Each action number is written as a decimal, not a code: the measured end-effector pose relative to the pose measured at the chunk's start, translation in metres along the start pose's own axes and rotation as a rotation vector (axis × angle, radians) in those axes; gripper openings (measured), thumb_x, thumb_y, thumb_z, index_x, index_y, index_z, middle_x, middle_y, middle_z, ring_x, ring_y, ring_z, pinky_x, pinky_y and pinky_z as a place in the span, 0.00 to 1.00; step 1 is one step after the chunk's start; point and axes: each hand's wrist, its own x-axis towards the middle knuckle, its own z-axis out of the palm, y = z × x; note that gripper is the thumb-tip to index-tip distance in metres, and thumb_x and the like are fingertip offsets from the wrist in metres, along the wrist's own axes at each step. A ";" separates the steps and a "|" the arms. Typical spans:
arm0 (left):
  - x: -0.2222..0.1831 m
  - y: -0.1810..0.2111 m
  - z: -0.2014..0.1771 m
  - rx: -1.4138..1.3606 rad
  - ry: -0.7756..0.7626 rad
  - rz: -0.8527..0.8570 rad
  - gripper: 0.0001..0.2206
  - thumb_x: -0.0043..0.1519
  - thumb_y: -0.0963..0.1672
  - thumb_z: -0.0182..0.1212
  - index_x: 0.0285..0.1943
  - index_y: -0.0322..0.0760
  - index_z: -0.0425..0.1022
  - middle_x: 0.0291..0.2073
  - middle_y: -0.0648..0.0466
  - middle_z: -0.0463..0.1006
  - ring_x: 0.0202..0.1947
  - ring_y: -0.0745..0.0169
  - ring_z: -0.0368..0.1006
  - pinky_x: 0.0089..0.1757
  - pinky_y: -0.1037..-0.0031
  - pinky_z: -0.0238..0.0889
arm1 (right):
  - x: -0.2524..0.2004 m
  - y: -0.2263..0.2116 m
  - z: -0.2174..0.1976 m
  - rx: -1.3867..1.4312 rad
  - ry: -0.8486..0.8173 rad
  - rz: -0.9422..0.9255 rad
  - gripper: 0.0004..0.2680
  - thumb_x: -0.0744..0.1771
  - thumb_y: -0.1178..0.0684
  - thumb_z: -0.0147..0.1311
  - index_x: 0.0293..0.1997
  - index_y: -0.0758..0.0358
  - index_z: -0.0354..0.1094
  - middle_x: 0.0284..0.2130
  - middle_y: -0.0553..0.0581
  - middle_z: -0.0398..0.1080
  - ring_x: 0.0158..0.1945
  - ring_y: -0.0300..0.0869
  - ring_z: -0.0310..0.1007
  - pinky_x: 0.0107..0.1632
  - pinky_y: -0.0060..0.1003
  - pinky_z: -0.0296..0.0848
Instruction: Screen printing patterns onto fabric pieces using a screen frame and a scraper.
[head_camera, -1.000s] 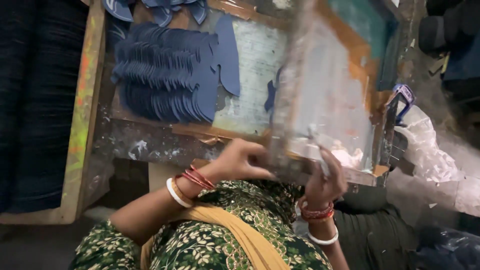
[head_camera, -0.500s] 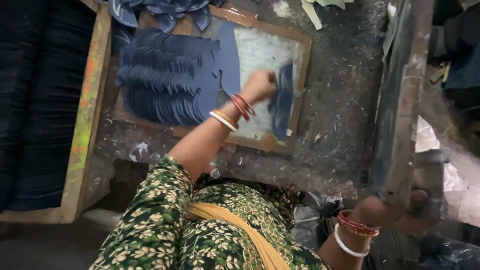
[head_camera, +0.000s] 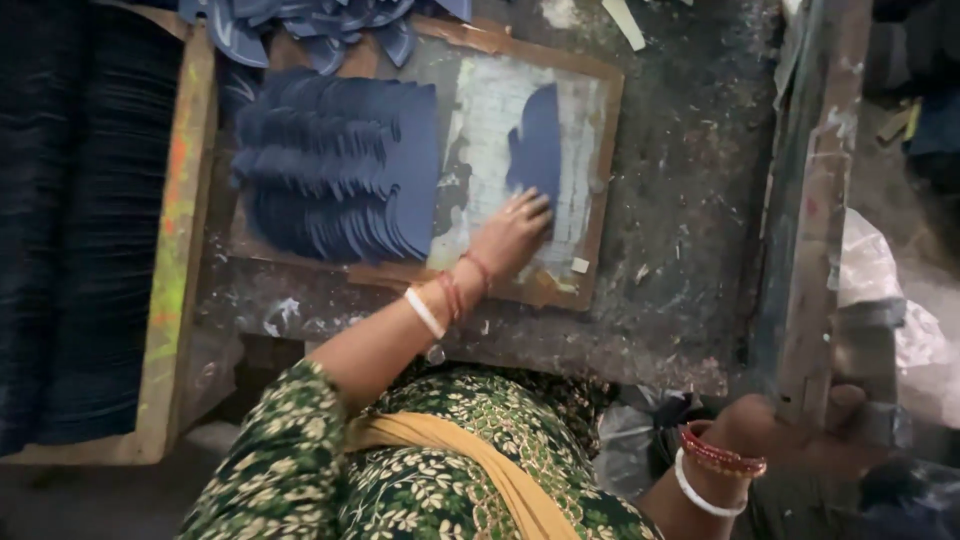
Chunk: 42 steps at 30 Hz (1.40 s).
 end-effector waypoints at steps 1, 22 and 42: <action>0.014 0.002 0.005 -0.011 -0.002 0.005 0.14 0.61 0.45 0.61 0.52 0.33 0.79 0.58 0.43 0.75 0.64 0.42 0.66 0.61 0.57 0.61 | 0.001 0.003 -0.002 -0.011 0.000 -0.004 0.12 0.77 0.49 0.51 0.48 0.73 0.66 0.40 0.66 0.73 0.40 0.49 0.72 0.41 0.45 0.67; 0.004 0.038 -0.031 -0.099 -0.305 0.243 0.12 0.47 0.47 0.67 0.38 0.44 0.83 0.49 0.54 0.79 0.54 0.50 0.69 0.50 0.62 0.66 | 0.009 0.008 -0.001 -0.087 0.009 -0.134 0.11 0.75 0.53 0.49 0.48 0.76 0.66 0.42 0.68 0.71 0.44 0.52 0.71 0.48 0.45 0.70; -0.092 0.063 -0.074 -1.220 -0.300 -0.337 0.16 0.67 0.50 0.61 0.53 0.34 0.80 0.40 0.47 0.82 0.39 0.51 0.81 0.44 0.66 0.73 | -0.060 -0.065 0.036 0.324 -0.562 -0.001 0.08 0.72 0.52 0.57 0.50 0.66 0.74 0.44 0.61 0.78 0.46 0.48 0.79 0.48 0.42 0.77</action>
